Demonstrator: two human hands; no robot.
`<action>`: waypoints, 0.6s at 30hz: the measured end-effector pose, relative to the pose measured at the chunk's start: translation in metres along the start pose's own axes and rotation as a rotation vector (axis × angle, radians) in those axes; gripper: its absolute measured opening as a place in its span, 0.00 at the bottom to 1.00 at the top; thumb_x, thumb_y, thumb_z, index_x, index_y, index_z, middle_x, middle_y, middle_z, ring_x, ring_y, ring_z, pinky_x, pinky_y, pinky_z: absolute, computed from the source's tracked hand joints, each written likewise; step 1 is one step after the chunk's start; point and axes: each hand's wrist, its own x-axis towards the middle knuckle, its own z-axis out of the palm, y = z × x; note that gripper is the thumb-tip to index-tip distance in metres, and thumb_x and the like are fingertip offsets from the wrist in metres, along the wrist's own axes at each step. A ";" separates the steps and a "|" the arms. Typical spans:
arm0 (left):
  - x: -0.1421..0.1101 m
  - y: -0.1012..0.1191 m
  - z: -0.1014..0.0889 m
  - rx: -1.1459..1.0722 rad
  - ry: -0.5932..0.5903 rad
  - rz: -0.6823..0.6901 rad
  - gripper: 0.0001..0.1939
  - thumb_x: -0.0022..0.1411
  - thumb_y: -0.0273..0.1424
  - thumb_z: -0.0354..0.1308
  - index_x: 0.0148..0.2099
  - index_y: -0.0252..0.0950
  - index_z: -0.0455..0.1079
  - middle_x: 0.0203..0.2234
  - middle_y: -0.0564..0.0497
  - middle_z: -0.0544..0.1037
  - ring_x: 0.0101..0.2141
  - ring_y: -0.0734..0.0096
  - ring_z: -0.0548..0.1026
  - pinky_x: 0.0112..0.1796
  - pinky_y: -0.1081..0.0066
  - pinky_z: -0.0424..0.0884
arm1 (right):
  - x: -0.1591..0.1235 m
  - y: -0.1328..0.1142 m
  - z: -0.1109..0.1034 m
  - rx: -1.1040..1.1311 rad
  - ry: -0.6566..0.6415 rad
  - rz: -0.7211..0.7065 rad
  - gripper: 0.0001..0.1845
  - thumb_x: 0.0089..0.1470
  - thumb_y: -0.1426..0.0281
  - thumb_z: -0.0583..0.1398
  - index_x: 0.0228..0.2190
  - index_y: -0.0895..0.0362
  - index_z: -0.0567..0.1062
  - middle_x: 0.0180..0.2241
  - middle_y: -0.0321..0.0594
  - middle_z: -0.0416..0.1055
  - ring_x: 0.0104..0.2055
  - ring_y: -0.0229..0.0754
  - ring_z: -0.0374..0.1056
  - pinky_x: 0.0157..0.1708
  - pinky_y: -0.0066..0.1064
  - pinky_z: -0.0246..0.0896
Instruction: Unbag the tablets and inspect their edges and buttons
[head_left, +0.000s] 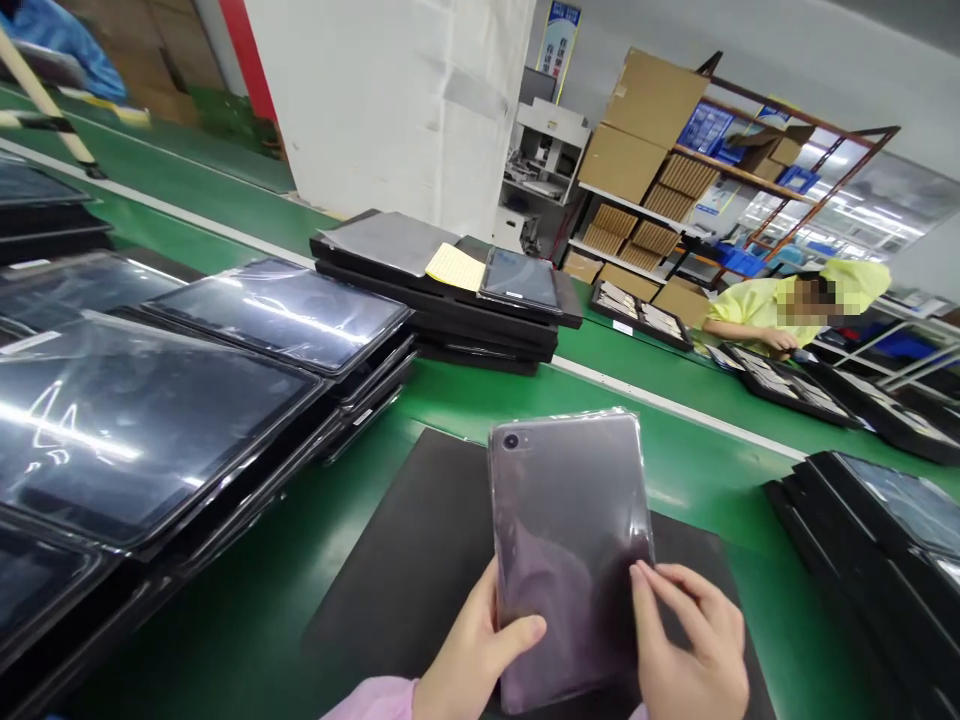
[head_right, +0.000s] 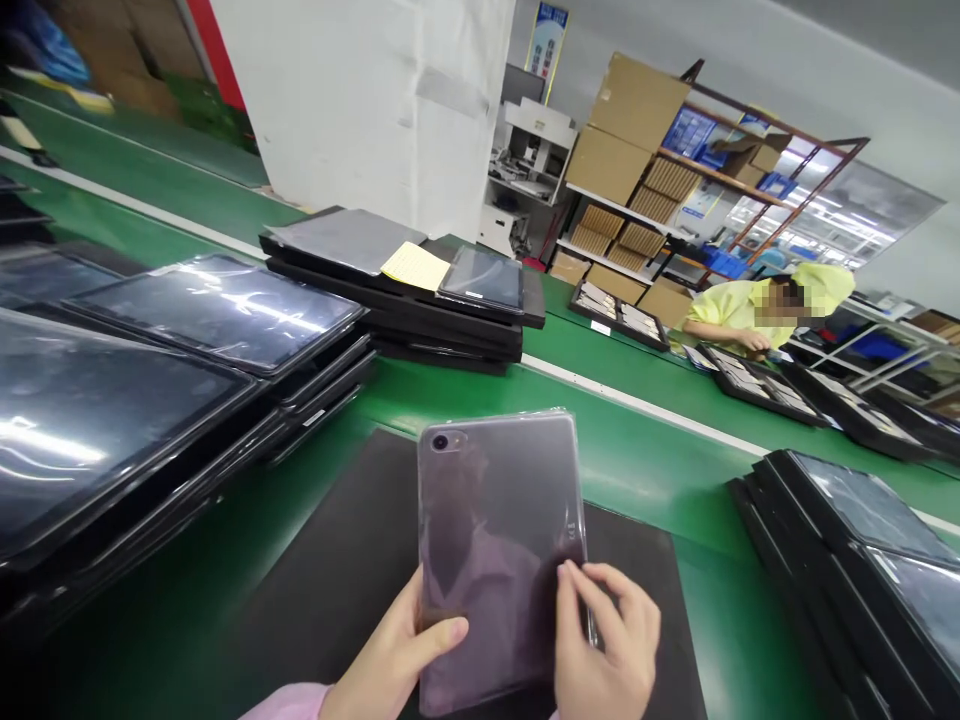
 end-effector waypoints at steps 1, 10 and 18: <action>0.000 -0.001 0.000 0.001 -0.004 -0.006 0.34 0.51 0.37 0.75 0.60 0.42 0.74 0.59 0.43 0.77 0.60 0.46 0.73 0.63 0.51 0.66 | 0.001 -0.005 0.002 0.034 -0.054 -0.048 0.05 0.60 0.68 0.67 0.31 0.52 0.82 0.31 0.41 0.78 0.32 0.46 0.71 0.38 0.39 0.66; 0.002 -0.006 -0.007 -0.099 -0.059 -0.080 0.36 0.50 0.40 0.76 0.61 0.44 0.73 0.58 0.43 0.78 0.59 0.46 0.74 0.63 0.51 0.65 | 0.030 0.016 -0.003 -0.074 -0.209 0.266 0.29 0.62 0.43 0.57 0.32 0.54 0.81 0.30 0.44 0.80 0.30 0.49 0.74 0.32 0.38 0.64; 0.001 -0.007 -0.006 -0.117 -0.053 -0.076 0.34 0.50 0.40 0.76 0.59 0.44 0.74 0.56 0.44 0.80 0.56 0.49 0.77 0.61 0.53 0.67 | 0.025 -0.013 0.000 -0.004 -0.085 0.125 0.14 0.63 0.62 0.64 0.26 0.53 0.76 0.25 0.39 0.75 0.27 0.43 0.70 0.32 0.33 0.67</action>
